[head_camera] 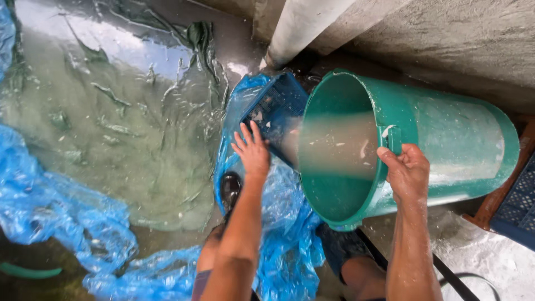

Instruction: The person washes multiple large beige sheets by hand in a green bucket filled with water. They repeatedly submerge, agitate, and wring each sheet before placing it into a blue plastic basket. At the end, the person pours the soapy water from the bucket onto the floor.

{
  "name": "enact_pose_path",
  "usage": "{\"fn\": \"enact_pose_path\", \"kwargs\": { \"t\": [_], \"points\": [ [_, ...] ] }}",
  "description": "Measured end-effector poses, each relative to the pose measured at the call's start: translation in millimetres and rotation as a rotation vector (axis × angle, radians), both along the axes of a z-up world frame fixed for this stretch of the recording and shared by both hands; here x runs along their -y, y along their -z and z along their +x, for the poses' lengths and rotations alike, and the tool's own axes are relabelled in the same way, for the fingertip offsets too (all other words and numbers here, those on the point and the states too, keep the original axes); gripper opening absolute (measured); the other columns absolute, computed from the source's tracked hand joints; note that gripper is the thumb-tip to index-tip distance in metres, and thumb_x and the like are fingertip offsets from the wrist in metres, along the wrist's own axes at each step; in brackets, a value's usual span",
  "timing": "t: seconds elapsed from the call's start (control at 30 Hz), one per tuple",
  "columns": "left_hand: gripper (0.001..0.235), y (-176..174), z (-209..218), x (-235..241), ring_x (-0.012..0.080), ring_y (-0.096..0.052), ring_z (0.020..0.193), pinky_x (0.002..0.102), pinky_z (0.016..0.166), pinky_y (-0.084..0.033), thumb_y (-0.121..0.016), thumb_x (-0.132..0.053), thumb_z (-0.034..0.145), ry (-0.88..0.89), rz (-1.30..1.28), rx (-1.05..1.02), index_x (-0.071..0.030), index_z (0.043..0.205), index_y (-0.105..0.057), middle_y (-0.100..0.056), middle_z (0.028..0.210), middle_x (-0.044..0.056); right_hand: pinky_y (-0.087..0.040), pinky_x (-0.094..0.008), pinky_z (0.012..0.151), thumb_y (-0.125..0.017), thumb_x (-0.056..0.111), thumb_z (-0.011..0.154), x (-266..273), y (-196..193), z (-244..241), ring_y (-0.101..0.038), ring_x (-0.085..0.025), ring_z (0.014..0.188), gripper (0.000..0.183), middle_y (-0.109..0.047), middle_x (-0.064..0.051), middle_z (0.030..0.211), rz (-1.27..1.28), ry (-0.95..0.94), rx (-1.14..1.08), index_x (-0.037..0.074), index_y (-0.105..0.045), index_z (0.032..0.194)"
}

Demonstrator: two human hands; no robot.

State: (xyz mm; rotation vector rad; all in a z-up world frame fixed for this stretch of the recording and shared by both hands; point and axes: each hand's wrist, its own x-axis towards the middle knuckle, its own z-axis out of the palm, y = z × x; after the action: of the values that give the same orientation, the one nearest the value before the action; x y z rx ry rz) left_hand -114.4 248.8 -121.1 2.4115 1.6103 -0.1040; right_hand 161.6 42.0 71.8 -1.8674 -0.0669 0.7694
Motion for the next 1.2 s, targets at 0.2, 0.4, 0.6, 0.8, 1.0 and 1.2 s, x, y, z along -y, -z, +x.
{"fn": "enact_pose_path", "kwargs": {
  "t": [0.2, 0.4, 0.6, 0.8, 1.0, 1.2],
  "points": [
    [0.099, 82.6, -18.1, -104.8, 0.0500, -0.033, 0.141, 0.063, 0.112, -0.031, -0.070, -0.038, 0.090, 0.219, -0.115, -0.233, -0.002, 0.163, -0.014, -0.022, 0.165, 0.027, -0.047, -0.017, 0.059, -0.077, 0.007, 0.094, -19.9, 6.7, -3.0, -0.060, -0.002, 0.069, 0.023, -0.069, 0.002, 0.086, 0.163, -0.020, 0.104, -0.002, -0.064, 0.111],
    [0.153, 75.2, -9.2, -131.3, 0.0509, -0.038, 0.139, 0.050, 0.114, -0.037, -0.085, -0.072, 0.058, 0.242, -0.329, -0.372, 0.008, 0.161, -0.005, -0.023, 0.158, 0.034, -0.042, -0.019, 0.059, -0.081, 0.010, 0.096, -37.8, 11.1, -14.6, -0.053, -0.003, 0.068, 0.022, -0.063, 0.002, 0.084, -0.012, 0.056, 0.320, -0.003, -0.067, 0.107],
    [0.163, 51.0, 1.6, -126.9, 0.0520, -0.028, 0.140, 0.059, 0.113, -0.029, -0.075, -0.092, 0.053, 0.228, -0.345, -0.271, 0.013, 0.154, -0.002, -0.022, 0.154, 0.034, -0.040, -0.022, 0.066, -0.085, 0.006, 0.093, -35.7, 39.8, -28.9, -0.051, -0.006, 0.075, 0.024, -0.059, 0.002, 0.083, 0.018, 0.183, 0.476, -0.007, -0.067, 0.102],
    [0.161, 51.0, 6.3, -124.8, 0.0560, -0.029, 0.139, 0.061, 0.114, -0.030, -0.052, -0.103, 0.060, 0.232, -0.391, -0.316, 0.016, 0.157, -0.001, -0.021, 0.153, 0.039, -0.043, -0.024, 0.068, -0.085, 0.011, 0.091, -56.2, 48.5, -40.0, -0.053, -0.006, 0.077, 0.025, -0.061, 0.002, 0.088, -0.090, 0.201, 0.621, -0.008, -0.071, 0.101],
    [0.158, 42.1, 19.7, -132.0, 0.0608, -0.030, 0.139, 0.063, 0.112, -0.034, -0.037, -0.106, 0.065, 0.263, -0.407, -0.398, 0.017, 0.156, 0.000, -0.018, 0.156, 0.042, -0.047, -0.031, 0.067, -0.088, 0.024, 0.088, -80.3, 43.8, -64.4, -0.058, -0.014, 0.071, 0.036, -0.063, -0.007, 0.079, -0.331, 0.206, 0.755, -0.005, -0.073, 0.104],
    [0.155, 42.7, 14.9, -141.6, 0.0559, -0.031, 0.141, 0.060, 0.111, -0.037, -0.036, -0.104, 0.067, 0.280, -0.485, -0.468, 0.017, 0.156, 0.001, -0.019, 0.155, 0.040, -0.050, -0.034, 0.069, -0.086, 0.026, 0.087, -100.3, 37.8, -83.2, -0.061, -0.017, 0.071, 0.038, -0.066, -0.009, 0.079, -0.304, 0.244, 0.744, -0.005, -0.071, 0.104]
  ]
}}
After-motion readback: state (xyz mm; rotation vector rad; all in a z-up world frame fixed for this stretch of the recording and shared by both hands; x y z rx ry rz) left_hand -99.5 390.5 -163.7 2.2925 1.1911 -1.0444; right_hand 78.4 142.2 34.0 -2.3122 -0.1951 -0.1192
